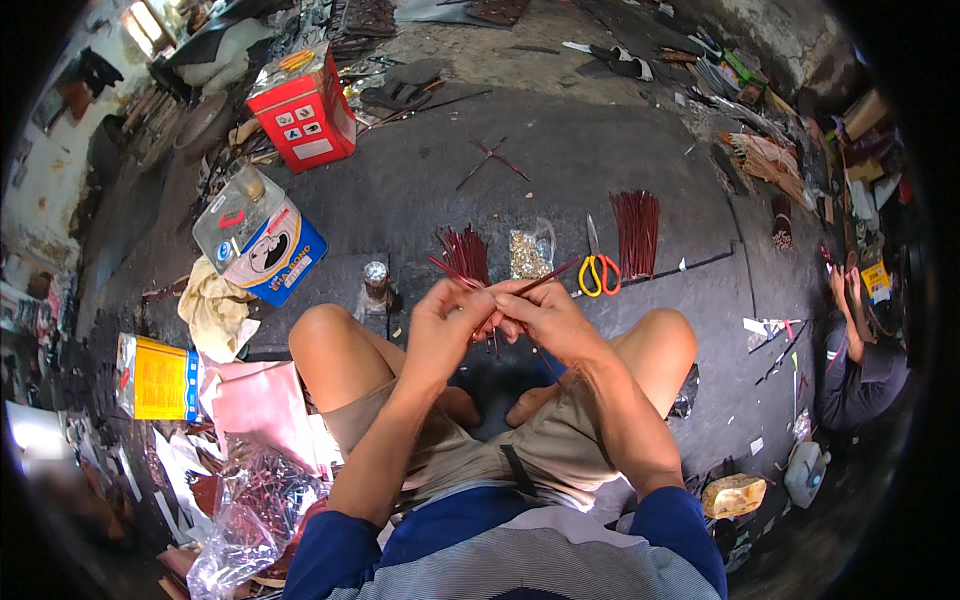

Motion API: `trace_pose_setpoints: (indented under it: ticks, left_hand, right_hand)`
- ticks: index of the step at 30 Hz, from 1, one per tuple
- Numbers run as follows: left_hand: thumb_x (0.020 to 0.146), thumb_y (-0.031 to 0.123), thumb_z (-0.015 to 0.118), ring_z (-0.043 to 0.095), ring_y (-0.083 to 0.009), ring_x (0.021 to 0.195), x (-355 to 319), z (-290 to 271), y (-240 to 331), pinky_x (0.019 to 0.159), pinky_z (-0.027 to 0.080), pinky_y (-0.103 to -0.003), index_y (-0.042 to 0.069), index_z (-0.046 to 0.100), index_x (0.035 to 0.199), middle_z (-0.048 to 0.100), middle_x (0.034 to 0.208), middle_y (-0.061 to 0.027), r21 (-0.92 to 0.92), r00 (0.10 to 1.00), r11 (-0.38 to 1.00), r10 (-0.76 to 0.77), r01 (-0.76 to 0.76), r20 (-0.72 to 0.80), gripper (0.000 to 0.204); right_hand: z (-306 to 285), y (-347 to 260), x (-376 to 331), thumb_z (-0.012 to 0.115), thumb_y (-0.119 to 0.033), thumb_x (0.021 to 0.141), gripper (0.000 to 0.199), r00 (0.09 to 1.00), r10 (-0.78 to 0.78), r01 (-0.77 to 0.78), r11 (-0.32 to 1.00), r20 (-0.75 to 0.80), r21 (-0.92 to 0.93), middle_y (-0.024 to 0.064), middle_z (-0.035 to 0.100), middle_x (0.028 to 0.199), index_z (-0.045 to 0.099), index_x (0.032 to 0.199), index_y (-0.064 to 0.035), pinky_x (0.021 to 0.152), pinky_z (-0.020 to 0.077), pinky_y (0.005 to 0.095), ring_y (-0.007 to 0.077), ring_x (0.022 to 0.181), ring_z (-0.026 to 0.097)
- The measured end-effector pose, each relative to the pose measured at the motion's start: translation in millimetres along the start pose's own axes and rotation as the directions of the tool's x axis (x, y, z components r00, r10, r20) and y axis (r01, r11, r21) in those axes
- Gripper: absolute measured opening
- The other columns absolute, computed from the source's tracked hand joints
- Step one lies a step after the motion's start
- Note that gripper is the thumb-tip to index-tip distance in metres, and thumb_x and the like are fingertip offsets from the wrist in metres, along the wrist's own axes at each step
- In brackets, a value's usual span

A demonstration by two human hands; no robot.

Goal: The person sits on the floor and assembles small decorative items by inserting tiny metallic pieces onto thin red sticks. They handle the sticks and metallic pieces by hand, repeatedly picking up components and attaching them to form small decorative units.

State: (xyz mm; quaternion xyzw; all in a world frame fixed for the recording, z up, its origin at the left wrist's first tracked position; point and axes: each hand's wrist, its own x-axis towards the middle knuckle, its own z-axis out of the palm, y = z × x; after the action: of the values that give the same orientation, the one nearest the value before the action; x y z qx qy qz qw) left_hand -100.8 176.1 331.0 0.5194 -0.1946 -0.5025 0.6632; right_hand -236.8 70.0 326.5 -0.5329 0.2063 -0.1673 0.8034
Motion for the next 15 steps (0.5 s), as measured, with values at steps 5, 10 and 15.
trace_pose_setpoints:
  ticks: [5,10,15]
  left_hand:
    - [0.09,0.014,0.071,0.056,-0.0045,0.065,-6.3,3.2,-18.1,0.054,0.039,-0.017,-0.002,0.063,0.106,0.065,0.076,-0.0025,0.048,0.999,0.999,-0.013,0.011,0.047,0.024]
    - [0.089,0.013,0.072,0.046,-0.0014,0.062,-5.7,2.7,-32.3,0.054,0.032,-0.018,-0.001,0.07,0.092,0.061,0.073,0.0026,0.164,0.982,0.971,0.186,-0.176,-0.044,0.015]
    - [0.087,0.011,0.073,0.042,0.0,0.059,-6.2,2.7,-29.4,0.052,0.029,-0.018,0.0,0.069,0.088,0.058,0.069,0.0051,0.086,0.991,0.991,0.11,-0.103,-0.081,0.011]
  right_hand:
    - [3.7,-0.5,-0.4,0.065,-0.011,0.093,0.019,0.977,0.037,-0.045,0.999,-0.211,-0.031,0.0082,0.069,0.08,0.067,0.104,0.0046,0.059,0.055,0.0216,0.0089,0.065,0.064]
    - [1.6,-2.6,-3.6,0.071,-0.014,0.089,0.017,0.944,0.062,-0.099,0.99,-0.324,-0.1,0.0072,0.068,0.075,0.068,0.093,0.0029,0.055,0.0533,0.0188,0.0086,0.063,0.064]
    - [-5.1,4.3,-1.9,0.073,-0.018,0.088,0.017,0.957,0.121,-0.109,0.992,-0.264,0.059,0.0039,0.067,0.071,0.068,0.083,-0.0021,0.054,0.0504,0.0185,0.0072,0.059,0.062]
